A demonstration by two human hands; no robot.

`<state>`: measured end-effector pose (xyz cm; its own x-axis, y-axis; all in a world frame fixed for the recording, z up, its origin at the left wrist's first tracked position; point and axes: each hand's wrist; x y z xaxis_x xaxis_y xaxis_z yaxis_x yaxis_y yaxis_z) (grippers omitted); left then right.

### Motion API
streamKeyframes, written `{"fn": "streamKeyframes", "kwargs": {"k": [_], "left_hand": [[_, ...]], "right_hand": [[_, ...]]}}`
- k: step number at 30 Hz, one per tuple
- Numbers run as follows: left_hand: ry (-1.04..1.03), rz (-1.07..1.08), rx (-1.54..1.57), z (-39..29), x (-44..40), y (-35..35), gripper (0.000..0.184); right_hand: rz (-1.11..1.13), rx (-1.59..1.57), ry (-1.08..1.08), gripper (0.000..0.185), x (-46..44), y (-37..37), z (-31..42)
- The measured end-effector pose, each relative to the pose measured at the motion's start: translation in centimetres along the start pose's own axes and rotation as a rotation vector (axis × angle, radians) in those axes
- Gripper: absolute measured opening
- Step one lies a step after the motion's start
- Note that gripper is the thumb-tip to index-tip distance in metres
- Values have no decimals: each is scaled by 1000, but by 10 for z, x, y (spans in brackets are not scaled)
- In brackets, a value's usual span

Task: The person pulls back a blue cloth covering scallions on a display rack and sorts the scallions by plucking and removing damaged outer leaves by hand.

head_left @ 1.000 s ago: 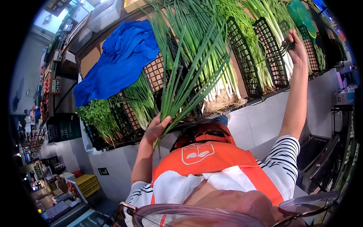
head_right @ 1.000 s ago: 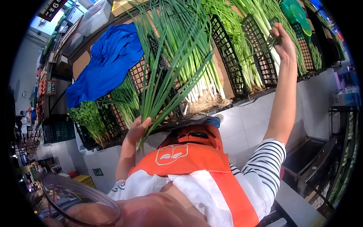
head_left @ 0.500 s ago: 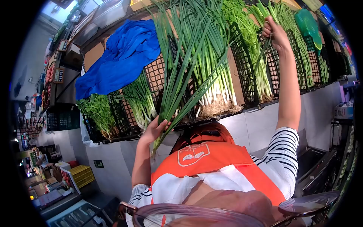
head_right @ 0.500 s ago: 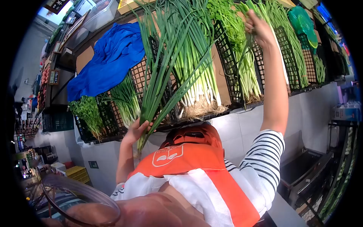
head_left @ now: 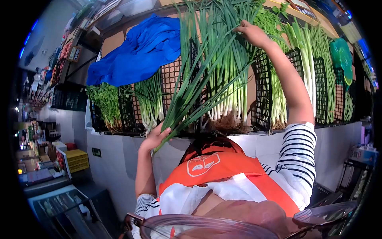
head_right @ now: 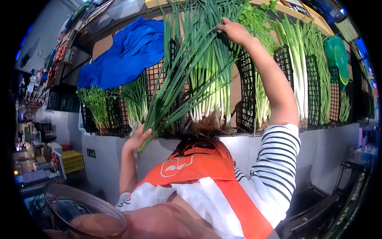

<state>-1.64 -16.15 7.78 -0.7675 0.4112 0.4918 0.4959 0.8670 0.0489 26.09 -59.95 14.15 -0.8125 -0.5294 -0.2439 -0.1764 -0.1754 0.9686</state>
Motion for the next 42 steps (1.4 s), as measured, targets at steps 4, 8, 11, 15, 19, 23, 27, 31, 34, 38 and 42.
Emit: {"fn": "streamKeyframes", "kwargs": {"k": [4, 8, 11, 15, 19, 23, 27, 31, 34, 38, 42], "left_hand": [[-25, -68, -50, 4, 0, -2, 32], [-78, -201, -133, 14, -2, -9, 30], [-79, -268, -202, 14, -3, -17, 29], [-113, -267, -252, 22, -16, -20, 28], [-130, -287, -308, 23, -11, -19, 28], [-103, -264, -380, 15, -7, -19, 30], [-38, -266, -369, 7, -4, -22, 32], [-19, -266, -390, 4, -3, -23, 34], [-124, -302, -435, 6, -2, -24, 34], [-74, -286, -406, 1, 0, -23, 34], [-54, -286, -445, -4, 1, -24, 34]], "right_hand": [[29, 16, 63, 25, 8, 0, -8], [-30, 17, 83, 21, 23, 10, -8], [-110, -73, -54, 22, 27, 12, -2], [-184, -258, -370, 26, 17, 8, -5], [-444, -235, -581, 29, 13, 35, -64], [-377, -386, -444, 28, -4, 89, -44], [-355, -358, -95, 23, -29, 108, 35], [-16, -141, 134, 29, -57, 85, 76], [170, -111, 302, 24, -75, 56, 82], [397, 4, 264, 23, -82, 31, 105], [582, 16, 232, 24, -86, 17, 108]]}}
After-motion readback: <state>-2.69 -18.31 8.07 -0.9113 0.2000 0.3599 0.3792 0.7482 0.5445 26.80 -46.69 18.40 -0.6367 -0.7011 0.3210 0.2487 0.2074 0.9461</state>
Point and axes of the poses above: each hand's wrist, its own x-axis away from the middle knuckle, its own y-axis out of the back of the hand, z = x × y, and after that the axes turned 1 degree about y, right-handed
